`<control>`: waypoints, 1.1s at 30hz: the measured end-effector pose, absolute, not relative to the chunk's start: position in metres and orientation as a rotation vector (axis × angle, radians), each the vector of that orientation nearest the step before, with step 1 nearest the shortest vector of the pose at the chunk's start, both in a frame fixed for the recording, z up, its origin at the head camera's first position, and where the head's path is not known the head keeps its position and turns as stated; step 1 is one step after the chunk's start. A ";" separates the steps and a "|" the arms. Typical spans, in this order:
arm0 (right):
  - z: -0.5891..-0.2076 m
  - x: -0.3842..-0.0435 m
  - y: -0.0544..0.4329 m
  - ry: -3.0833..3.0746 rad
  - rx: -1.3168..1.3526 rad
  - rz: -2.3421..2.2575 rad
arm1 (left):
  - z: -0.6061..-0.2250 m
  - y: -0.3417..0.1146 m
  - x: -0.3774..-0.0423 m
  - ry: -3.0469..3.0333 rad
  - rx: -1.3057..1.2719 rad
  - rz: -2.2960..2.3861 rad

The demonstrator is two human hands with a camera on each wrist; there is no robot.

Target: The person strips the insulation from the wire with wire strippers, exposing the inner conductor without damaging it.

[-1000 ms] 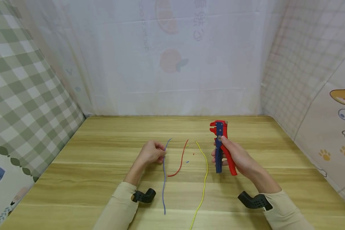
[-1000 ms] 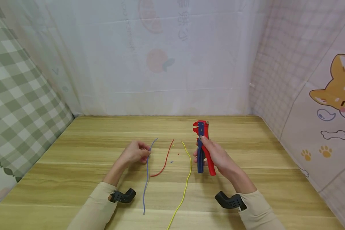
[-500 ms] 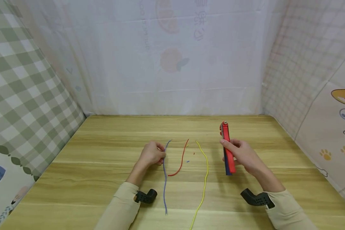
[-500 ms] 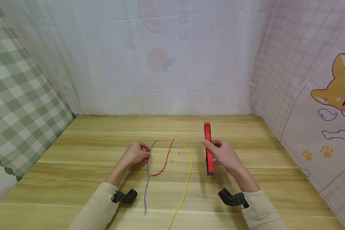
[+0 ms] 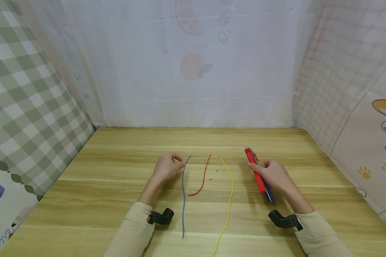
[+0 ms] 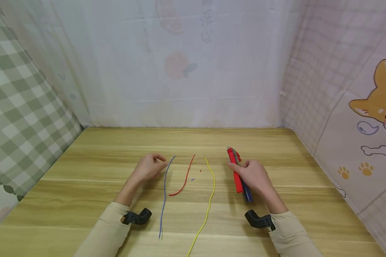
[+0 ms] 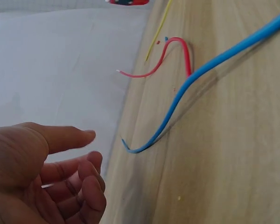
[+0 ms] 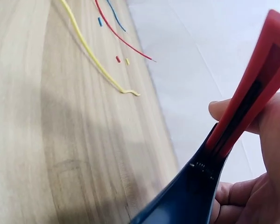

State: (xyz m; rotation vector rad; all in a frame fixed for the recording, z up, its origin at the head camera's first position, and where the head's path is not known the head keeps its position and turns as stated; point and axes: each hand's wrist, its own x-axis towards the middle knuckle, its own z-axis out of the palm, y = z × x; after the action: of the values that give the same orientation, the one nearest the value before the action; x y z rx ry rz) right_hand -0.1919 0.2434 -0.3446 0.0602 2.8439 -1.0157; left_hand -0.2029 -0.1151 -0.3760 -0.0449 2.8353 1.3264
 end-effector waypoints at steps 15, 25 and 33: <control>-0.357 -0.189 0.239 3.002 0.106 -0.544 | -0.373 -0.122 -0.204 2.749 0.030 1.524; -0.360 -0.190 0.230 3.029 0.127 -0.510 | -0.370 -0.122 -0.203 2.737 0.062 1.547; -0.363 -0.191 0.228 3.056 0.117 -0.448 | -0.365 -0.119 -0.202 2.667 0.096 1.612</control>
State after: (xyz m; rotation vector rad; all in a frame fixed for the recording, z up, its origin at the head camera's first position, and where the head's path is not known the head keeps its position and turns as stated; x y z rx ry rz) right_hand -0.1911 0.2281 -0.3632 0.1171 3.0562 -0.4479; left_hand -0.2015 -0.1191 -0.3650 0.0961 2.6668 1.6124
